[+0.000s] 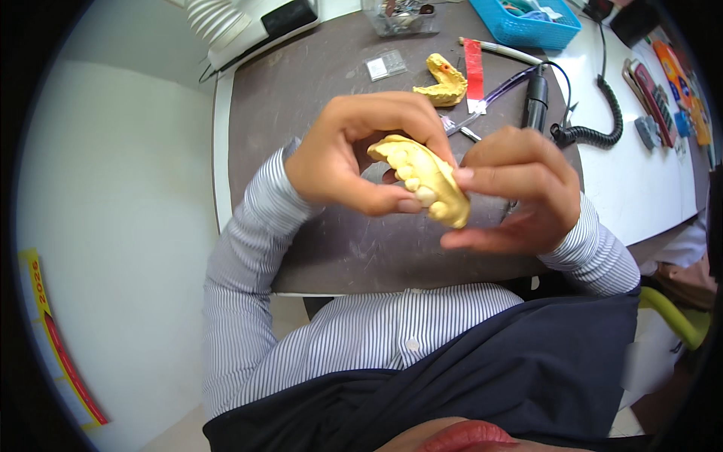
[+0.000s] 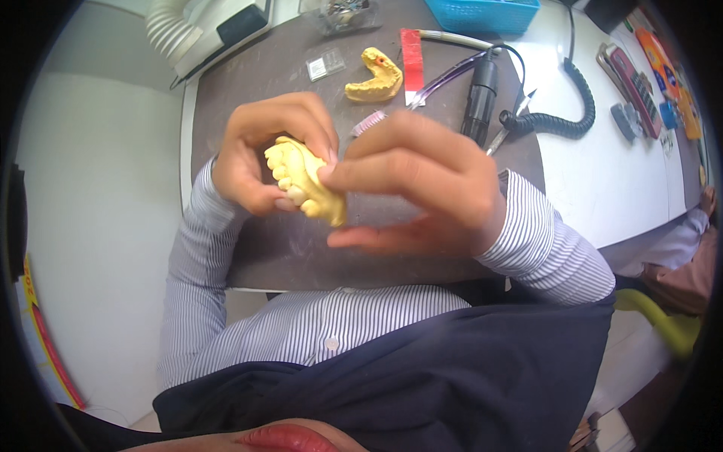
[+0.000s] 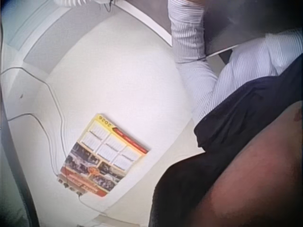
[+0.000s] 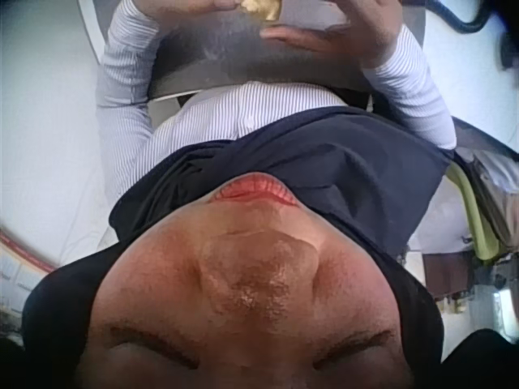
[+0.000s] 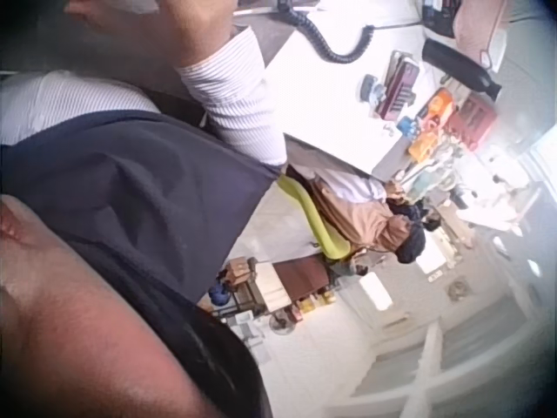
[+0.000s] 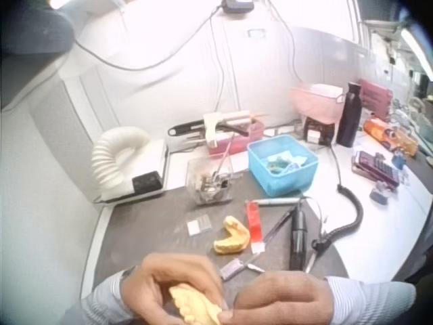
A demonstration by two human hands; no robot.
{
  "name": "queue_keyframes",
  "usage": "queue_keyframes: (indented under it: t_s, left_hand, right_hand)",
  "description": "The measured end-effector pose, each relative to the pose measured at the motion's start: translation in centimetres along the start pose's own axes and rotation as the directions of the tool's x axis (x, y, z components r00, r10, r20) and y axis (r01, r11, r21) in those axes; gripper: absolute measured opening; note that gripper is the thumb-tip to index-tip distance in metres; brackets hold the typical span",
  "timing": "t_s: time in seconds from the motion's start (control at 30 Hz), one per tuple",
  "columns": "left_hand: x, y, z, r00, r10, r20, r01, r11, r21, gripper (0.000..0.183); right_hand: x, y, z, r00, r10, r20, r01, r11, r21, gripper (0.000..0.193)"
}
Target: The person uses a rotary tool to carve and shape a small, tooth-like object. They periodically place the object into a yellow dental mold to check the fit and alignment.
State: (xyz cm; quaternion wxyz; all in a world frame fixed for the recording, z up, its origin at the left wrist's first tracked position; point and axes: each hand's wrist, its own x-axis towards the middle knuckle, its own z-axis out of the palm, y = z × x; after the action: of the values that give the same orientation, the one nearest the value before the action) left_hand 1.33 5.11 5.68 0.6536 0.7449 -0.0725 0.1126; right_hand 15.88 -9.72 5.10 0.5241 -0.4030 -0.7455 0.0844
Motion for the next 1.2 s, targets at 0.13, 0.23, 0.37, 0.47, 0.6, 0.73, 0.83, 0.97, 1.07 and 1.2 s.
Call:
queue_keyframes:
  t_s: [0.13, 0.23, 0.37, 0.47, 0.6, 0.73, 0.83, 0.97, 1.07, 1.2]
  left_hand:
    - [-1.5, -2.0, -2.7, 0.917, -0.087, 0.388, 0.234, 0.908, -0.349, 0.037]
    - [-3.4, -4.5, -3.4, 0.826, 0.028, 0.563, 0.295, 0.830, -0.474, 0.038]
    - [-4.4, -6.6, -2.7, 0.723, 0.131, 0.678, 0.340, 0.787, -0.514, 0.037]
    - [-4.9, -6.7, -2.9, 0.612, 0.043, 0.790, 0.517, 0.734, -0.440, 0.036]
    - [-4.5, -7.1, -2.8, 0.578, 0.081, 0.812, 0.517, 0.734, -0.441, 0.038]
    - [-4.5, -6.9, -3.3, 0.578, 0.037, 0.815, 0.444, 0.824, -0.352, 0.040]
    - [-4.2, -7.4, -3.3, 0.591, 0.054, 0.805, 0.429, 0.824, -0.371, 0.039]
    - [-3.9, -7.7, -3.3, 0.614, 0.082, 0.785, 0.417, 0.811, -0.410, 0.038]
    - [-3.9, -7.8, -3.0, 0.625, 0.092, 0.775, 0.409, 0.808, -0.425, 0.037]
    - [-4.1, -8.1, -2.7, 0.637, 0.098, 0.765, 0.407, 0.799, -0.442, 0.036]
  right_hand:
    - [0.8, -0.6, 2.2, 0.985, -0.050, 0.164, 0.050, 0.999, 0.003, 0.043]
    - [1.3, -1.3, 4.8, 0.953, -0.062, 0.298, 0.076, 0.996, -0.036, 0.044]
    - [0.1, -1.6, 6.6, 0.905, -0.063, 0.421, 0.134, 0.981, -0.142, 0.042]
    - [-0.2, -1.6, 7.2, 0.883, -0.060, 0.465, 0.157, 0.972, -0.174, 0.038]
    - [-0.2, -1.3, 7.5, 0.883, -0.050, 0.466, 0.152, 0.971, -0.183, 0.036]
    - [-0.2, -1.2, 7.9, 0.893, -0.058, 0.446, 0.143, 0.977, -0.159, 0.034]
    - [-0.3, -0.9, 7.9, 0.901, -0.070, 0.429, 0.142, 0.980, -0.138, 0.032]
    - [-0.1, -0.7, 7.3, 0.908, -0.041, 0.418, 0.091, 0.991, -0.100, 0.040]
    - [0.2, -0.8, 7.0, 0.919, 0.001, 0.394, 0.049, 0.992, -0.116, 0.050]
    - [1.4, -0.1, 7.4, 0.908, -0.060, 0.414, 0.101, 0.992, -0.078, 0.052]
